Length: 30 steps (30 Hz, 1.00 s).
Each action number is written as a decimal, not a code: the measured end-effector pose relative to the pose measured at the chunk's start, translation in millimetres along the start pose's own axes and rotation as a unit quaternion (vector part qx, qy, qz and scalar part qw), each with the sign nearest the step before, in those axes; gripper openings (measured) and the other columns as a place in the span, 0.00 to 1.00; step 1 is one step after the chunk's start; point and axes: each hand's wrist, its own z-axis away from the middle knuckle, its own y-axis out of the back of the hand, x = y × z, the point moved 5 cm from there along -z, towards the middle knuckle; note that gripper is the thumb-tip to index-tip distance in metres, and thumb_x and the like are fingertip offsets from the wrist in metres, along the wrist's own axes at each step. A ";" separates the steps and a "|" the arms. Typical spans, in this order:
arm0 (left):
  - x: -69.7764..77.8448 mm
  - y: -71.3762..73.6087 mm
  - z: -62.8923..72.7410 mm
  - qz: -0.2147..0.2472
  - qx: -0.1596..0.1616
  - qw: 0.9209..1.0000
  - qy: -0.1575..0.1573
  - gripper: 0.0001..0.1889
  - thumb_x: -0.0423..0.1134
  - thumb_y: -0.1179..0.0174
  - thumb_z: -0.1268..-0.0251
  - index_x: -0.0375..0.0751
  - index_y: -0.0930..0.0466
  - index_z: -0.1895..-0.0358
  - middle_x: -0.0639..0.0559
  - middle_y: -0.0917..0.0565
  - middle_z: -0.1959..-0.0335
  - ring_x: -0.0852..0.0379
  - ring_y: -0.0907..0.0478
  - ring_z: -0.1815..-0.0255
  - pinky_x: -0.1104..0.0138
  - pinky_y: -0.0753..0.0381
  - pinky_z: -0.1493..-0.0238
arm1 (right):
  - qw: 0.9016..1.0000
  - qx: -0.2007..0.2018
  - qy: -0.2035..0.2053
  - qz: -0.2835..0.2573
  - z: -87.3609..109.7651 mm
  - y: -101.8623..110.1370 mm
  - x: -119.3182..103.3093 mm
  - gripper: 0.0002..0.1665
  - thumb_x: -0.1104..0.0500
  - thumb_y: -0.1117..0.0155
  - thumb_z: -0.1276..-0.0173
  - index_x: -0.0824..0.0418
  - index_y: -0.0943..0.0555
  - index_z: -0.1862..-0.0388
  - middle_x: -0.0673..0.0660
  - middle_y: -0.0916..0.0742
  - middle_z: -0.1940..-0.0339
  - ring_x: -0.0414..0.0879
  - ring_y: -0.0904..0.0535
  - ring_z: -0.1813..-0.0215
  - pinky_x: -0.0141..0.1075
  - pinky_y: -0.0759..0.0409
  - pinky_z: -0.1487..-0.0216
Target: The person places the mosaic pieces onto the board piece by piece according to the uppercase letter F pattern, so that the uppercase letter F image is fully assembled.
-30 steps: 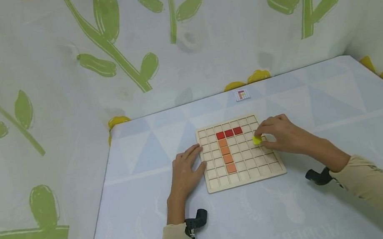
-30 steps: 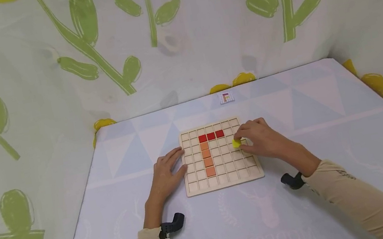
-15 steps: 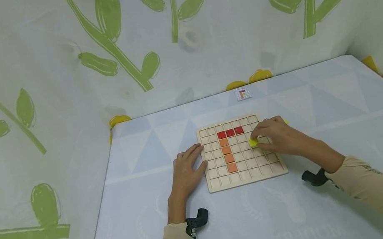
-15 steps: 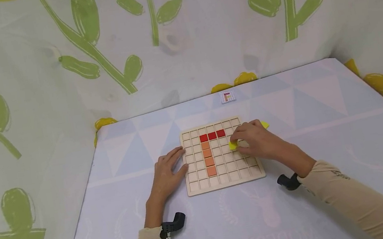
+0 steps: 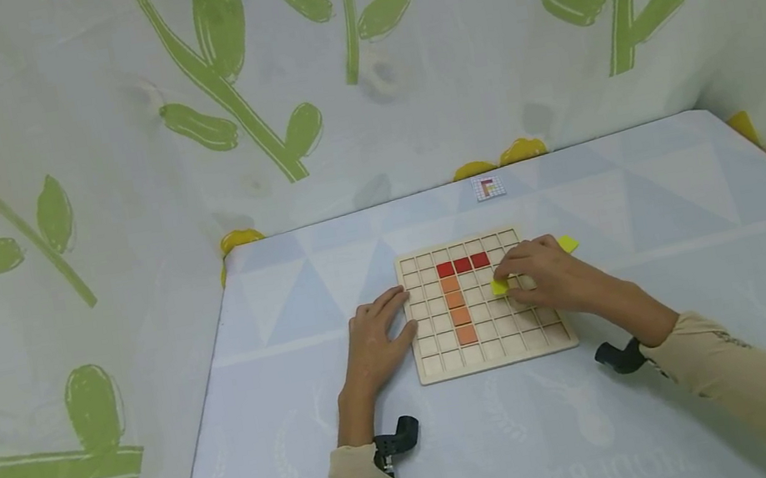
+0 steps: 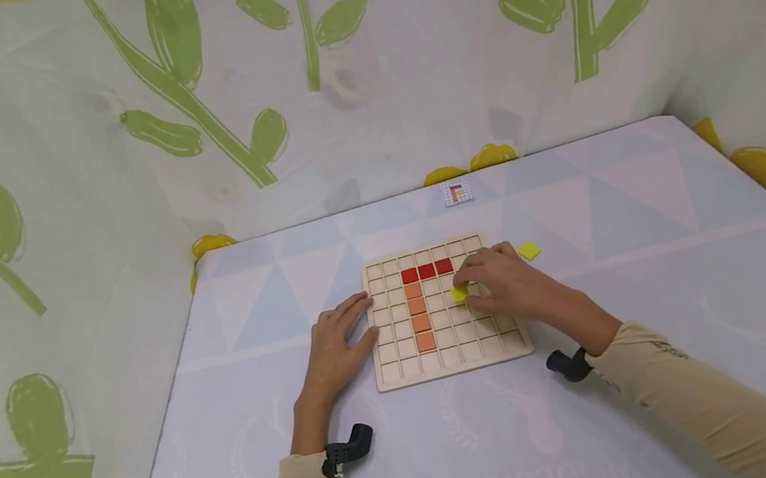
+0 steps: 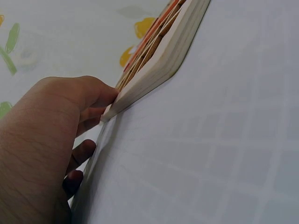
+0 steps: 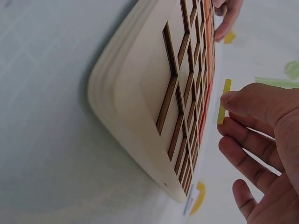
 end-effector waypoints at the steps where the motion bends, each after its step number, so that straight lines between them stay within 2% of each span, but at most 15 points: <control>1: 0.0 0.2 0.0 0.000 -0.001 1.000 0.000 0.26 0.52 0.42 0.31 0.54 0.25 0.31 0.62 0.30 0.28 0.53 0.30 0.41 0.54 0.35 0.38 | 1.000 0.002 0.003 0.000 -0.7 0.1 -1.0 0.14 0.63 0.23 0.43 0.58 0.13 0.56 0.53 0.12 0.53 0.54 0.21 0.44 0.53 0.33 0.44; 12: 0.2 -1.1 0.5 0.003 -0.001 1.000 0.004 0.27 0.52 0.42 0.31 0.54 0.26 0.30 0.62 0.30 0.28 0.53 0.31 0.39 0.53 0.35 0.37 | 1.000 0.003 0.009 0.004 -8.1 -8.3 -4.2 0.13 0.61 0.22 0.43 0.57 0.13 0.58 0.52 0.12 0.54 0.52 0.20 0.45 0.51 0.33 0.45; 22: 1.7 0.4 0.6 0.003 0.007 1.000 -0.006 0.26 0.51 0.42 0.31 0.52 0.25 0.31 0.60 0.29 0.28 0.51 0.30 0.39 0.52 0.34 0.39 | 1.000 -0.001 0.018 0.014 -12.7 -12.9 -7.4 0.13 0.62 0.22 0.43 0.56 0.13 0.58 0.52 0.12 0.55 0.54 0.21 0.45 0.53 0.33 0.45; 30: 0.7 0.1 0.1 -0.004 0.004 1.000 0.002 0.27 0.52 0.42 0.32 0.54 0.25 0.30 0.62 0.30 0.28 0.53 0.30 0.39 0.53 0.34 0.38 | 0.999 -0.007 0.027 0.022 -14.5 -17.1 -7.5 0.13 0.63 0.24 0.43 0.57 0.13 0.57 0.52 0.12 0.55 0.54 0.21 0.44 0.53 0.32 0.44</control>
